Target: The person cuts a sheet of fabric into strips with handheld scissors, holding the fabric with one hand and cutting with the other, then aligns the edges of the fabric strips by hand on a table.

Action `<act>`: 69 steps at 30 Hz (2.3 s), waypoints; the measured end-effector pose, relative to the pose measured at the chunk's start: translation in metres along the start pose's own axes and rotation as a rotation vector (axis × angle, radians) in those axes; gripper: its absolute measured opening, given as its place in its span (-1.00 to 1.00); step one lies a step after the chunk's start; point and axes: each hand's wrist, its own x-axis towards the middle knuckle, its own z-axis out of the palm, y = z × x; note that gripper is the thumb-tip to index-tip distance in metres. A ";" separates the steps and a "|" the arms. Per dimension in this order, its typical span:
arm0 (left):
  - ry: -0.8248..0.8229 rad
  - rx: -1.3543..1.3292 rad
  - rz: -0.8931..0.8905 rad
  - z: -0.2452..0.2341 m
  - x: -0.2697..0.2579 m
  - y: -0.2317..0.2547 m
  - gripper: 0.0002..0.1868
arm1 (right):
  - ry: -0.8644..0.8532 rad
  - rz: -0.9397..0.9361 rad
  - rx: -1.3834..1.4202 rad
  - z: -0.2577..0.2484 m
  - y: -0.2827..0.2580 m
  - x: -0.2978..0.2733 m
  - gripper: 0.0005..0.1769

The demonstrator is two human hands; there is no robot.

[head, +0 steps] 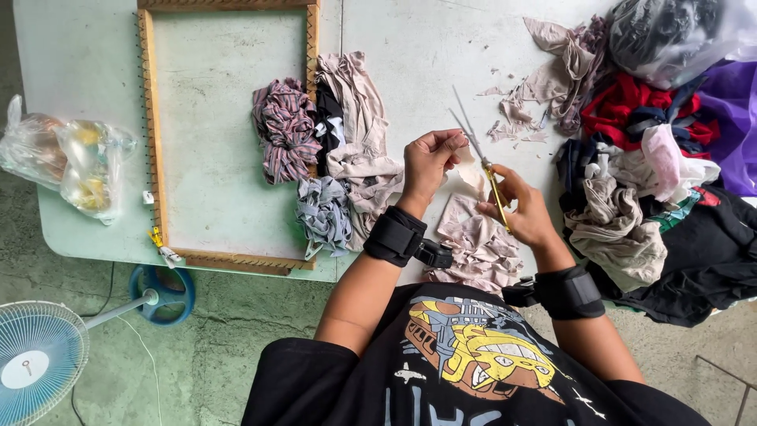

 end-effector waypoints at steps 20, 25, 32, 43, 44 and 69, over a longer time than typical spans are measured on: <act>0.014 0.028 -0.018 0.002 0.014 -0.039 -0.83 | 0.102 0.156 -0.057 0.015 0.025 0.006 -0.23; 0.009 0.051 -0.085 -0.016 0.005 -0.024 -0.85 | 0.119 0.249 -0.311 -0.001 0.059 0.018 -0.22; 0.078 0.208 -0.138 -0.051 -0.008 -0.007 -0.81 | 0.109 0.150 -0.484 -0.019 0.110 0.013 -0.23; 0.028 0.235 -0.055 -0.068 -0.017 -0.011 -0.59 | 0.097 0.076 -0.774 -0.010 0.091 0.008 -0.18; -0.003 0.288 -0.089 -0.064 -0.018 -0.009 -0.61 | 0.101 0.067 -0.769 -0.010 0.086 0.008 -0.14; -0.210 0.834 0.100 -0.200 -0.032 0.040 -0.70 | 0.683 0.003 -0.441 -0.112 0.115 -0.053 -0.92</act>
